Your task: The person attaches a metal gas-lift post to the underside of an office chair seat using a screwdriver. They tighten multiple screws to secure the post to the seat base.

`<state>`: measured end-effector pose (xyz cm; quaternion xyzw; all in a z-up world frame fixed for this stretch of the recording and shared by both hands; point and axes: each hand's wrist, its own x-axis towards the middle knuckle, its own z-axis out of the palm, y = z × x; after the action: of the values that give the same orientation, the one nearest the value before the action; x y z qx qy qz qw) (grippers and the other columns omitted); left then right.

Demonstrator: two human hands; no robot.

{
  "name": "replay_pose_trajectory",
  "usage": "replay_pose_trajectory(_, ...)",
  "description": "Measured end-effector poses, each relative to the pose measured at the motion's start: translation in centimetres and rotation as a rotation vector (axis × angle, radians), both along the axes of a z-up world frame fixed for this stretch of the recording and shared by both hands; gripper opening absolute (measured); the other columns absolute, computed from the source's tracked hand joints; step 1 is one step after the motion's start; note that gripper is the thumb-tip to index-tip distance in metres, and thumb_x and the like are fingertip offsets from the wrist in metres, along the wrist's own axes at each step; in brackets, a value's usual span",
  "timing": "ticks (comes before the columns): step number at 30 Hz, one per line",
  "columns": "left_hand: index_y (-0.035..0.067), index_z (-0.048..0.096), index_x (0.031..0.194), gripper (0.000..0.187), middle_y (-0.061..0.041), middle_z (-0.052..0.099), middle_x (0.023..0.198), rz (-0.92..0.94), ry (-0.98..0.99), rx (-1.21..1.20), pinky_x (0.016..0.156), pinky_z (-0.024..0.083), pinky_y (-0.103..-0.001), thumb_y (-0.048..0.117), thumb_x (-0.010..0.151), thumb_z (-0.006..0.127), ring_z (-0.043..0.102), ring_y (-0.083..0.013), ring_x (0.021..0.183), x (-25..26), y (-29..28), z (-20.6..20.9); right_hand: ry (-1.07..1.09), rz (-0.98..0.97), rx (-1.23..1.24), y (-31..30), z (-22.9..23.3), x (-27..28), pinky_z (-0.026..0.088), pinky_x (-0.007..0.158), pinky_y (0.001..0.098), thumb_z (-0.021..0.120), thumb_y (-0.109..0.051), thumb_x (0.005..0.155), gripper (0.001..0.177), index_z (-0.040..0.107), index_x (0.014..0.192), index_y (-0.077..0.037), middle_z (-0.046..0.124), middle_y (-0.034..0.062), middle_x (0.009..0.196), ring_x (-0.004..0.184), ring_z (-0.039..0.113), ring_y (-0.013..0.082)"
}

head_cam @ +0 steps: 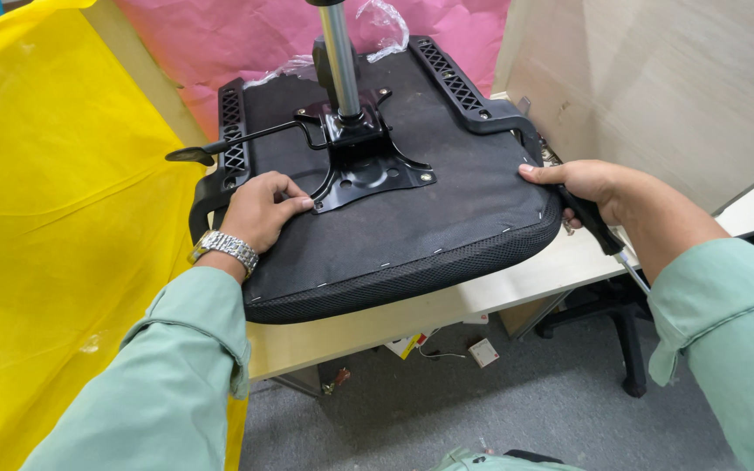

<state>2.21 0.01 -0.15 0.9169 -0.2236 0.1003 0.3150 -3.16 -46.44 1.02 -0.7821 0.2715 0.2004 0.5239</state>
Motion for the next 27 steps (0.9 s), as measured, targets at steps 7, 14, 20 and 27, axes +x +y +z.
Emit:
replay_pose_trajectory(7,0.008,0.076,0.091,0.024,-0.015,0.072,0.089,-0.068,-0.045,0.058,0.077,0.052,-0.043,0.031,0.086,0.076,0.069,-0.0323,0.086,0.4,-1.3,1.4,0.013,-0.048,-0.039,-0.3,0.4,-0.2,0.033,0.046,0.0281,0.072,-0.058,0.088,0.051,0.060,0.077,-0.010,0.051,-0.0002,0.062,0.049,0.042,0.0119)
replay_pose_trajectory(14,0.007,0.064,0.087,0.025,-0.023,0.069,0.081,-0.112,-0.060,0.438,0.074,0.050,-0.056,0.027,0.100,0.056,0.065,-0.0466,0.083,-0.2,-2.9,2.9,0.004,-0.022,-0.055,0.1,0.6,-0.5,0.033,0.047,0.0291,0.068,-0.060,0.089,0.052,0.058,0.074,-0.010,0.050,0.0005,0.060,0.050,0.041,0.0134)
replay_pose_trajectory(20,0.007,0.063,0.089,0.023,-0.023,0.068,0.077,-0.163,-0.174,0.331,0.070,0.049,-0.057,0.027,0.099,0.058,0.065,-0.0464,0.078,0.0,-2.7,2.5,-0.028,0.014,-0.089,0.7,1.2,-0.8,0.033,0.048,0.0324,0.067,-0.058,0.092,0.055,0.059,0.075,-0.007,0.047,0.0027,0.060,0.051,0.041,0.0155)
replay_pose_trajectory(27,0.007,0.062,0.088,0.025,-0.022,0.068,0.078,-0.175,-0.131,0.384,0.071,0.048,-0.057,0.028,0.099,0.057,0.065,-0.0463,0.080,0.8,-2.6,2.7,-0.033,0.056,-0.137,1.3,2.0,-0.8,0.034,0.048,0.0327,0.065,-0.060,0.090,0.055,0.062,0.075,-0.008,0.045,0.0016,0.061,0.052,0.041,0.0152)
